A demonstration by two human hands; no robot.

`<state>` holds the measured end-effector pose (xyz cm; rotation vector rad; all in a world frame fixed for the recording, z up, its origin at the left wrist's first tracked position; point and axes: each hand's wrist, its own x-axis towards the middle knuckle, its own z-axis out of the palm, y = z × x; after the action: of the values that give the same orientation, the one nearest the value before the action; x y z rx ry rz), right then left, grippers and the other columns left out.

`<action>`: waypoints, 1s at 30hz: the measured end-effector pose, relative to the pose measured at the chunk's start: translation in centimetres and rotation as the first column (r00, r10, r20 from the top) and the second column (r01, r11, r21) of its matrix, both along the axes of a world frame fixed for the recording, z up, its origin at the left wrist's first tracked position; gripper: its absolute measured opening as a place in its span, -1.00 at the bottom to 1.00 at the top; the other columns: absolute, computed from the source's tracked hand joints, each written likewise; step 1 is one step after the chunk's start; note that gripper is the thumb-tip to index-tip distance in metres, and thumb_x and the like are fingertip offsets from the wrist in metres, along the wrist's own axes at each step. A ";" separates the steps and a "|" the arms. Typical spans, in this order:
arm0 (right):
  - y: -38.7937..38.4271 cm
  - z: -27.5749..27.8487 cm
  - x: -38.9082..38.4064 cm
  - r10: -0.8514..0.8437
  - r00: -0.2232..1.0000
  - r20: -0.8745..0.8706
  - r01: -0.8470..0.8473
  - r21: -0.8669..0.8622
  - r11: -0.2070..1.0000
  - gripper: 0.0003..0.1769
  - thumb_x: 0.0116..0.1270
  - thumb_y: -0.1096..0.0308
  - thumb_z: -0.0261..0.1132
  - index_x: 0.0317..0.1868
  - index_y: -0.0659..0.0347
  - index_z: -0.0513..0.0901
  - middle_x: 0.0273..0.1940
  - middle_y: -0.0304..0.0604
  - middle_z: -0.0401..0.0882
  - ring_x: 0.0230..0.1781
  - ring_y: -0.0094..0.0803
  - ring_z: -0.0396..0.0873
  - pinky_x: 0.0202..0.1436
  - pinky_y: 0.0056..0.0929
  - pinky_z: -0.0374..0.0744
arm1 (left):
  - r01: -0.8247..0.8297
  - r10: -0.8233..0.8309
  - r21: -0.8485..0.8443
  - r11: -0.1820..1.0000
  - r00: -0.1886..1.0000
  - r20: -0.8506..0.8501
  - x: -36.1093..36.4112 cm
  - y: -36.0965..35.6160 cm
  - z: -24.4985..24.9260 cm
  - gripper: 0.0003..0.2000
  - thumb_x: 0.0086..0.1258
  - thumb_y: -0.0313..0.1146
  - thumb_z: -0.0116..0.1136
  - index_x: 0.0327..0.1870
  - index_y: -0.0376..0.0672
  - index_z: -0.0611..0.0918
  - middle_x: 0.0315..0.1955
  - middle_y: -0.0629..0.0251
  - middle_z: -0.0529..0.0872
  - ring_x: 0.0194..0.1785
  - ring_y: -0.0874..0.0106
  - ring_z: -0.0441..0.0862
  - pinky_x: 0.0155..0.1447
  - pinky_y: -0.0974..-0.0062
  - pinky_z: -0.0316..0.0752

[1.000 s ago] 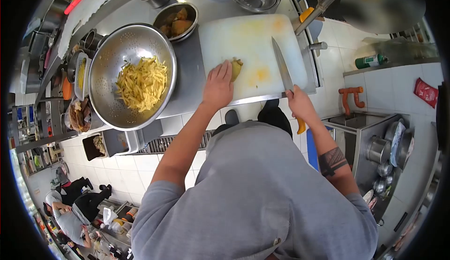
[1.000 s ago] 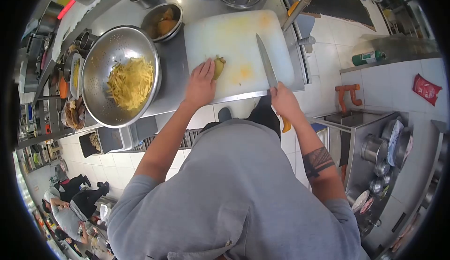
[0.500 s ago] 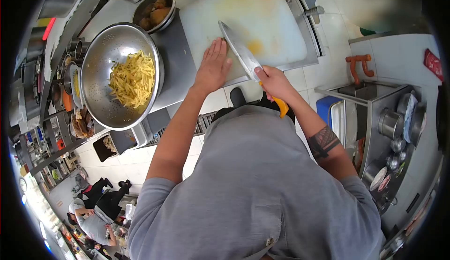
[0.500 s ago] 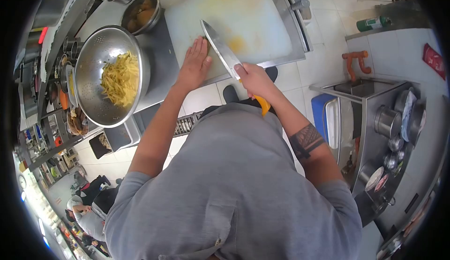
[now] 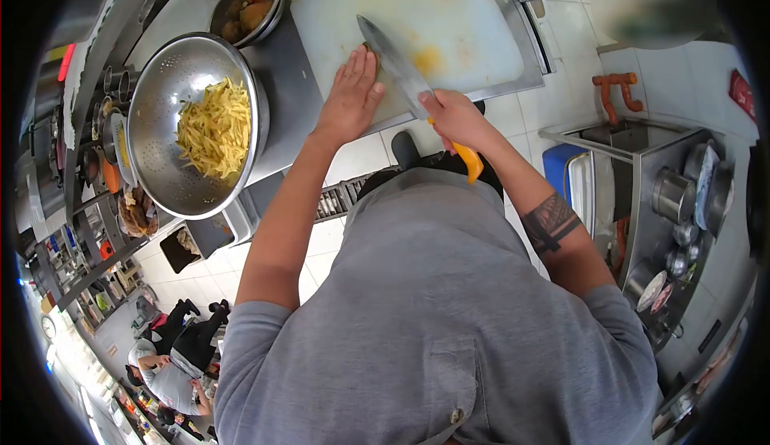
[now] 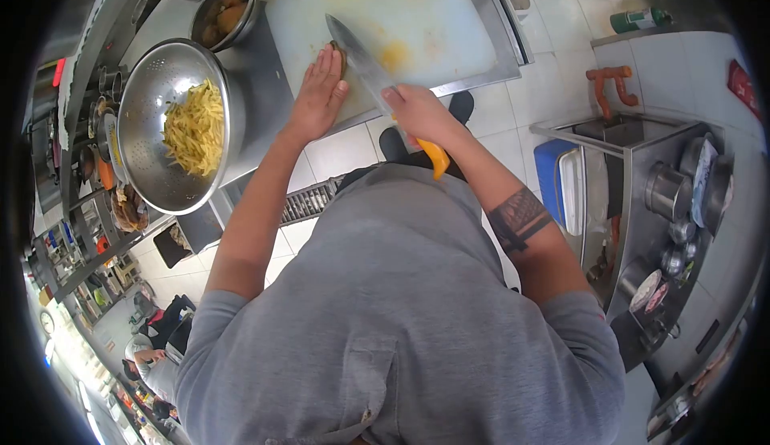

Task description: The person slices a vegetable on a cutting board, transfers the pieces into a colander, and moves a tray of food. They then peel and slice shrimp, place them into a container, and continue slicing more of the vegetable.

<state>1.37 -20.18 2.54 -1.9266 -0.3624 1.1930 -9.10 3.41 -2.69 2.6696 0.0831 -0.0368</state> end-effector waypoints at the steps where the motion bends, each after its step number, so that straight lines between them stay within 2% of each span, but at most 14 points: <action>1: 0.7 0.0 0.0 0.020 0.999 0.050 -0.021 0.011 1.000 -0.46 0.76 -0.02 0.07 -0.17 0.38 0.51 -0.56 -0.05 0.52 -0.74 -0.28 0.58 -0.66 -0.22 0.56 | 0.002 -0.002 0.001 1.000 1.000 0.001 0.0 0.0 0.0 -0.31 0.82 -0.01 -0.22 0.77 -0.29 0.09 0.78 -0.10 -0.01 0.84 0.03 -0.09 0.83 0.06 -0.14; 5: 1.5 0.9 -0.7 -0.001 0.997 0.074 0.000 0.008 1.000 -0.47 0.76 0.01 0.05 -0.11 0.41 0.53 -0.54 0.01 0.57 -0.72 -0.23 0.60 -0.65 -0.22 0.57 | 0.017 -0.017 0.032 0.999 1.000 -0.013 -0.1 -0.3 0.6 -0.31 0.85 -0.02 -0.28 0.78 -0.30 0.02 0.78 -0.15 -0.07 0.84 -0.04 -0.14 0.83 0.04 -0.18; 7: 0.0 2.1 -1.6 0.048 0.998 0.042 -0.043 -0.107 0.993 -0.48 0.77 0.01 0.05 -0.08 0.42 0.55 -0.52 0.04 0.61 -0.71 -0.20 0.62 -0.64 -0.22 0.59 | 0.021 -0.020 0.035 0.999 1.000 -0.019 -0.1 -0.2 0.7 -0.30 0.85 -0.01 -0.28 0.78 -0.31 0.02 0.78 -0.16 -0.07 0.84 -0.05 -0.14 0.83 0.04 -0.18; 14: 3.0 2.3 -2.5 0.057 0.993 0.101 -0.047 -0.093 0.994 -0.45 0.78 0.03 0.02 -0.10 0.46 0.58 -0.47 0.11 0.66 -0.70 -0.19 0.62 -0.62 -0.20 0.63 | 0.012 -0.012 0.042 0.999 1.000 -0.001 -0.3 -0.3 0.2 -0.28 0.84 0.03 -0.32 0.77 -0.33 0.00 0.78 -0.19 -0.07 0.84 -0.07 -0.17 0.83 -0.01 -0.20; 15: 2.6 2.6 -2.8 0.093 0.988 0.120 -0.072 -0.172 0.983 -0.44 0.78 0.04 0.02 -0.11 0.46 0.62 -0.43 0.20 0.70 -0.61 -0.01 0.68 -0.47 -0.06 0.70 | 0.015 -0.015 0.045 0.999 1.000 0.003 -0.3 -0.2 0.3 -0.28 0.84 0.03 -0.32 0.77 -0.33 0.00 0.78 -0.19 -0.07 0.84 -0.07 -0.17 0.83 -0.01 -0.20; 16: 1.6 2.2 -3.5 0.091 0.988 0.124 -0.069 -0.172 0.983 -0.44 0.78 0.04 0.02 -0.11 0.46 0.62 -0.43 0.20 0.70 -0.61 -0.01 0.68 -0.47 -0.06 0.70 | 0.021 -0.021 0.051 0.998 1.000 0.003 -0.4 -0.3 0.3 -0.27 0.84 0.04 -0.32 0.77 -0.34 0.00 0.78 -0.19 -0.08 0.84 -0.07 -0.18 0.83 -0.01 -0.20; 18: 0.2 1.2 -4.9 0.180 0.919 0.351 -0.131 -0.158 0.979 -0.44 0.77 0.04 0.02 -0.10 0.47 0.65 -0.40 0.31 0.72 -0.51 0.22 0.71 -0.25 0.09 0.72 | 0.016 -0.017 0.050 0.999 1.000 0.005 -0.3 -0.2 0.0 -0.26 0.84 0.06 -0.32 0.77 -0.35 -0.01 0.78 -0.20 -0.09 0.84 -0.08 -0.18 0.83 -0.01 -0.21; 19: 0.4 0.1 -5.0 0.191 0.920 0.343 -0.138 -0.172 0.975 -0.46 0.77 0.08 0.02 -0.07 0.47 0.67 -0.33 0.39 0.73 -0.34 0.33 0.73 -0.04 0.15 0.69 | 0.018 -0.021 0.067 0.998 0.999 0.046 -0.3 -0.2 -0.3 -0.25 0.83 0.06 -0.31 0.77 -0.36 -0.01 0.78 -0.19 -0.10 0.84 -0.07 -0.19 0.83 -0.01 -0.21; 20: 1.2 -0.6 -5.2 0.196 0.923 0.333 -0.142 -0.179 0.974 -0.46 0.77 0.08 0.02 -0.07 0.47 0.67 -0.33 0.39 0.73 -0.34 0.33 0.73 -0.04 0.15 0.69 | 0.022 -0.029 0.084 0.996 0.996 0.084 -0.5 -0.3 -0.6 -0.25 0.83 0.06 -0.30 0.77 -0.36 -0.01 0.78 -0.19 -0.11 0.84 -0.07 -0.19 0.83 -0.01 -0.21; 22: 2.5 -1.9 -5.3 0.142 0.921 0.362 -0.127 -0.065 0.990 -0.44 0.78 0.04 0.05 -0.13 0.47 0.62 -0.49 0.26 0.68 -0.66 0.02 0.67 -0.48 -0.02 0.65 | 0.008 -0.013 0.078 0.997 0.998 0.065 -0.8 -0.6 -0.6 -0.25 0.83 0.06 -0.30 0.77 -0.36 -0.01 0.78 -0.19 -0.10 0.84 -0.07 -0.18 0.83 -0.01 -0.20; 24: 1.6 -0.4 -5.8 0.111 0.951 0.288 -0.079 -0.119 0.990 -0.45 0.78 0.02 0.05 -0.14 0.41 0.63 -0.48 0.24 0.69 -0.64 0.06 0.67 -0.46 0.00 0.65 | 0.001 -0.007 0.089 0.996 0.998 0.064 -0.5 -0.4 -0.2 -0.25 0.83 0.05 -0.29 0.77 -0.35 0.00 0.78 -0.19 -0.09 0.84 -0.07 -0.17 0.83 -0.01 -0.19; 26: -2.2 -0.9 -5.9 0.332 0.759 0.561 -0.295 -0.158 0.942 -0.49 0.75 0.07 0.05 -0.15 0.38 0.66 -0.31 0.32 0.73 -0.21 0.19 0.77 -0.04 0.13 0.68 | -0.047 0.044 0.066 0.997 0.998 0.048 -0.4 -0.6 -0.3 -0.27 0.83 0.04 -0.28 0.77 -0.35 0.01 0.78 -0.18 -0.06 0.84 -0.05 -0.15 0.82 -0.01 -0.18; 29: -7.7 1.6 -5.5 0.333 0.846 0.417 -0.265 -0.214 0.940 -0.49 0.74 0.03 0.09 -0.14 0.35 0.67 -0.33 0.27 0.73 -0.17 0.22 0.75 -0.03 0.12 0.67 | -0.053 0.050 0.066 0.996 0.997 0.055 -0.2 -0.4 -0.8 -0.28 0.84 0.03 -0.30 0.77 -0.34 0.03 0.78 -0.14 -0.04 0.84 -0.02 -0.13 0.83 0.01 -0.17; 30: -9.1 3.3 -5.0 0.349 0.884 0.310 -0.268 -0.275 0.923 -0.49 0.74 0.02 0.10 -0.16 0.35 0.66 -0.38 0.21 0.71 -0.28 0.16 0.75 -0.14 0.06 0.68 | -0.061 0.058 0.059 0.996 0.997 0.053 -0.3 -0.4 -0.7 -0.28 0.84 0.03 -0.30 0.77 -0.34 0.03 0.78 -0.14 -0.04 0.84 -0.02 -0.13 0.83 0.01 -0.17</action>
<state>-3.62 -29.25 5.89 -2.3554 -0.7839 1.1176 -9.43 2.96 -3.42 2.7251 0.1500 0.0539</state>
